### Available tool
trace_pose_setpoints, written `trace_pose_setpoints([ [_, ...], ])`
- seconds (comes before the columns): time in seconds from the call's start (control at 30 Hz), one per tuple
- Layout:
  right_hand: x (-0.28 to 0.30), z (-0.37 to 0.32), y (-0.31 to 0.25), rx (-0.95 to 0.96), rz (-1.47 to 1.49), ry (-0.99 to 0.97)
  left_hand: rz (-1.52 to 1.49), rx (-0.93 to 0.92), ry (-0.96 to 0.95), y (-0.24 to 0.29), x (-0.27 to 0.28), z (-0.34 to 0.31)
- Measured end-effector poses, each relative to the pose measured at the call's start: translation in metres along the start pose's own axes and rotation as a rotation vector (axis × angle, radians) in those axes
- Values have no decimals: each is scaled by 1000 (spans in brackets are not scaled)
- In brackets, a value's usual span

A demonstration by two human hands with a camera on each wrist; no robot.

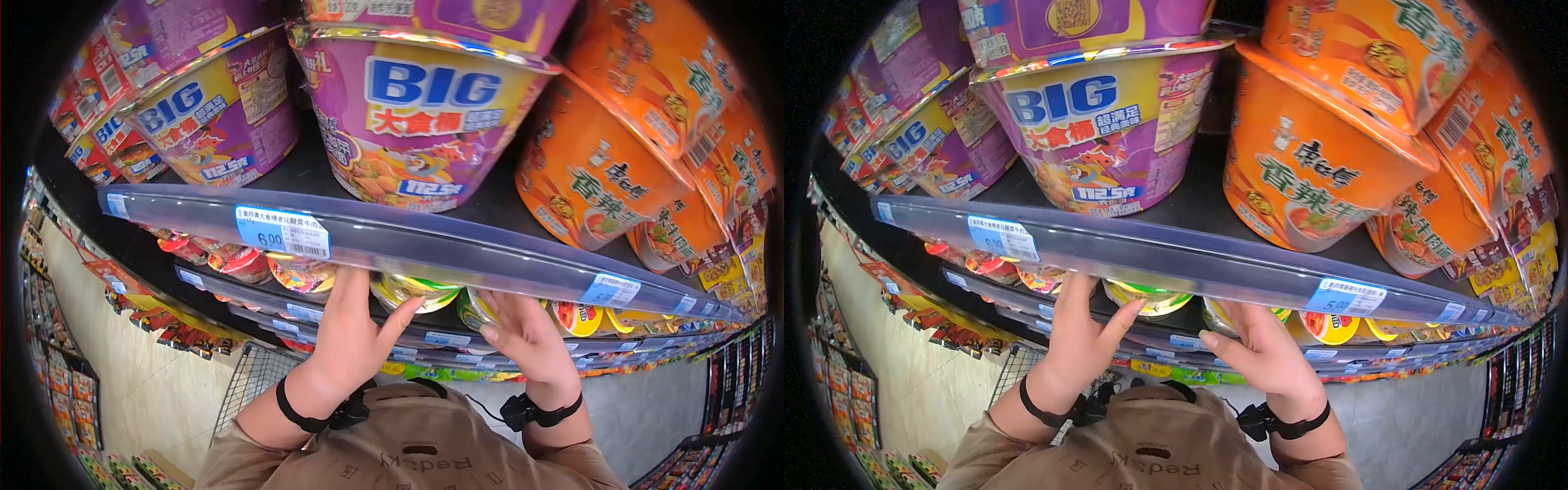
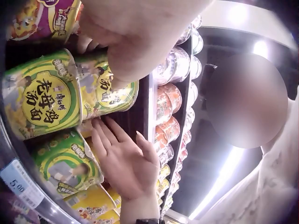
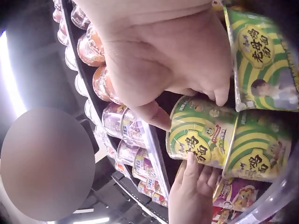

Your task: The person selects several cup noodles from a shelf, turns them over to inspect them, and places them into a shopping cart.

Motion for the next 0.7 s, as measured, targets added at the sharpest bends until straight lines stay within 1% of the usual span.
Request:
trace_pose_setpoints([
  [0.07,3,-9,-2,23,45,-12,17,-2,104,3,1,-10],
  [0.13,8,-20,-7,41,92,-32,32,13,95,7,1,-18],
  [0.2,14,-33,-13,14,90,-95,-13,-49,184,21,4,-28],
  [0.23,17,-39,-19,15,92,-109,-5,-30,180,25,4,-35],
  [0.3,19,-55,-29,-24,44,-270,62,-9,185,23,5,-55],
  [0.33,28,-61,-33,-28,44,-280,123,12,178,20,4,-66],
  [0.4,35,-80,-36,7,-289,-630,138,82,243,21,8,-89],
  [0.47,43,-102,-31,-8,-251,-660,232,169,278,21,11,-121],
  [0.53,49,-125,-24,-60,-317,-773,220,263,314,15,11,-157],
  [0.57,54,-136,-23,-80,-302,-770,254,308,345,17,11,-176],
  [0.6,58,-146,-19,-78,-290,-787,217,364,367,25,11,-191],
  [0.7,73,-168,4,-99,-219,-811,260,434,449,45,8,-235],
])
Point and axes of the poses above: each hand's wrist, its own z-axis towards the middle knuckle, its own x-axis out of the back of the hand, y = z × x, the point moved 5 cm from there along z, towards the middle knuckle, and after that the axes turned 4 degrees about y, right-handed, at the moved point
